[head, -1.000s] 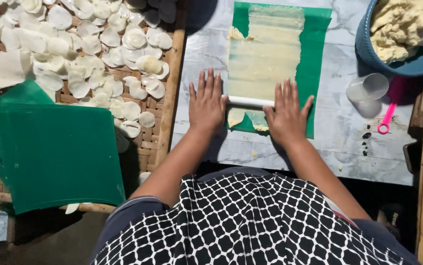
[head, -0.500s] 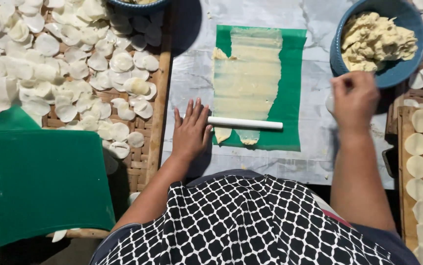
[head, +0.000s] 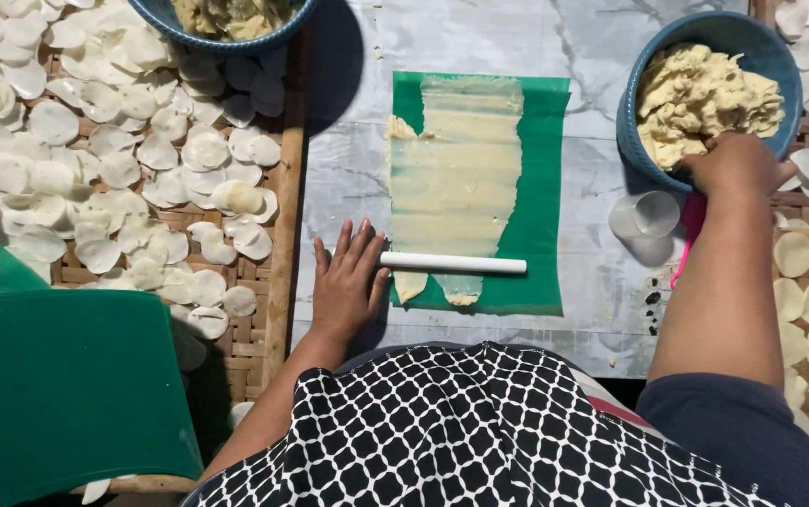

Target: Rolling out dough into thin circular wrappers using a rolling pin

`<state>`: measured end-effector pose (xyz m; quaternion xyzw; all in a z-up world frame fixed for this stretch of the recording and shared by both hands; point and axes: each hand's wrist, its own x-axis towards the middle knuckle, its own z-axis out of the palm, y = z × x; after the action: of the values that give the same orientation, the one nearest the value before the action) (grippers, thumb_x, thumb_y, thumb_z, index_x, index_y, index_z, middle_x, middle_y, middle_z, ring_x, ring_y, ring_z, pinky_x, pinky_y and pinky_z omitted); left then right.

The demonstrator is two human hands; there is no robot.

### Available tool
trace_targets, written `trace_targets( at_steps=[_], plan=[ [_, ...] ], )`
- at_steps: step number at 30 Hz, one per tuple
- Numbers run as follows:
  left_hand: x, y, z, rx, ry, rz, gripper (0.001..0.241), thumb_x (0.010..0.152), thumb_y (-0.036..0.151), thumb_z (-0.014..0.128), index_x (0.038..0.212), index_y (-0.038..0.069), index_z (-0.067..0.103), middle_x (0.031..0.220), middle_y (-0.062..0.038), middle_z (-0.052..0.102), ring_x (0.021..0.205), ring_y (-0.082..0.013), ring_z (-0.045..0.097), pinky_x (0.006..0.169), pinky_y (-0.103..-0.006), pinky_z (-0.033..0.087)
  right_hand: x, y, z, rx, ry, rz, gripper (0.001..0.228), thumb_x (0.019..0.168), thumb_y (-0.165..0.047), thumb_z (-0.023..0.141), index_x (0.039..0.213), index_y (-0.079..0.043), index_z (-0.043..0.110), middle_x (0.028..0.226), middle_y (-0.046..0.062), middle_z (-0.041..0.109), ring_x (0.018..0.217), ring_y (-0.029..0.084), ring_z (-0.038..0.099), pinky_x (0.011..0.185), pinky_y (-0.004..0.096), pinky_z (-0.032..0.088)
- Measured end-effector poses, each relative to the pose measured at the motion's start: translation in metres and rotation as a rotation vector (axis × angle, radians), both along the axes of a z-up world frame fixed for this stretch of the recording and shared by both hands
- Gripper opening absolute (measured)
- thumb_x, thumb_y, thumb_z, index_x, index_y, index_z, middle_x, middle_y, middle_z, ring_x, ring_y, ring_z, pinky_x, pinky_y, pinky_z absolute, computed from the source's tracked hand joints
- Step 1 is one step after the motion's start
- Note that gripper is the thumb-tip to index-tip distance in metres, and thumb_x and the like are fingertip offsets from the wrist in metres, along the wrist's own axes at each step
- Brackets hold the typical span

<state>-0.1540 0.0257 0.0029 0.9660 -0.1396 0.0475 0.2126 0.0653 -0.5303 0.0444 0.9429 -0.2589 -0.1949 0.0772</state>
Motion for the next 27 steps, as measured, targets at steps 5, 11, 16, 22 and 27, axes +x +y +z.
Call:
trace_targets(
  at_steps=[5, 11, 16, 22, 27],
  plan=[
    [-0.001, -0.001, -0.002, -0.007, -0.022, 0.015, 0.052, 0.109, 0.039, 0.046, 0.155, 0.016, 0.049, 0.167, -0.008, 0.037, 0.159, -0.0308, 0.022, 0.125, -0.0642, 0.005, 0.001, 0.002, -0.015, -0.169, -0.003, 0.012, 0.05, 0.097, -0.065, 0.065, 0.113, -0.021, 0.085, 0.112, 0.018, 0.081, 0.107, 0.047, 0.072, 0.089, 0.055, 0.032],
    [-0.001, -0.004, -0.001, -0.047, -0.022, 0.042, 0.05, 0.108, 0.036, 0.049, 0.154, 0.017, 0.051, 0.166, -0.007, 0.039, 0.159, -0.0316, 0.023, 0.126, -0.0635, 0.005, 0.011, 0.003, -0.012, -0.186, 0.142, 0.078, 0.063, 0.095, -0.065, 0.054, 0.125, -0.017, 0.081, 0.125, 0.016, 0.078, 0.119, 0.045, 0.068, 0.097, 0.056, 0.033],
    [-0.001, -0.001, -0.002, -0.021, -0.038, 0.031, 0.051, 0.109, 0.038, 0.047, 0.155, 0.016, 0.049, 0.167, -0.007, 0.039, 0.159, -0.0305, 0.022, 0.126, -0.0626, 0.005, 0.006, -0.025, -0.028, -0.133, -0.005, 0.205, 0.06, 0.09, -0.062, 0.054, 0.128, -0.024, 0.079, 0.119, 0.015, 0.08, 0.118, 0.041, 0.068, 0.095, 0.055, 0.033],
    [-0.002, 0.0, -0.001, -0.034, 0.002, 0.012, 0.052, 0.108, 0.037, 0.046, 0.157, 0.017, 0.046, 0.167, -0.007, 0.037, 0.159, -0.0309, 0.019, 0.126, -0.0613, 0.006, 0.001, -0.061, -0.012, 0.231, -0.085, 0.285, 0.048, 0.093, -0.044, 0.067, 0.123, -0.008, 0.074, 0.12, 0.031, 0.072, 0.108, 0.052, 0.064, 0.087, 0.057, 0.042],
    [0.001, -0.001, 0.001, -0.128, -0.012, -0.01, 0.046, 0.107, 0.027, 0.052, 0.15, 0.012, 0.052, 0.164, -0.013, 0.04, 0.157, -0.0362, 0.025, 0.126, -0.0621, 0.017, 0.002, -0.095, -0.026, 0.777, -0.542, 0.093, 0.02, 0.096, -0.022, 0.07, 0.115, -0.018, 0.066, 0.093, -0.001, 0.058, 0.077, 0.012, 0.049, 0.056, 0.034, 0.036]
  ],
)
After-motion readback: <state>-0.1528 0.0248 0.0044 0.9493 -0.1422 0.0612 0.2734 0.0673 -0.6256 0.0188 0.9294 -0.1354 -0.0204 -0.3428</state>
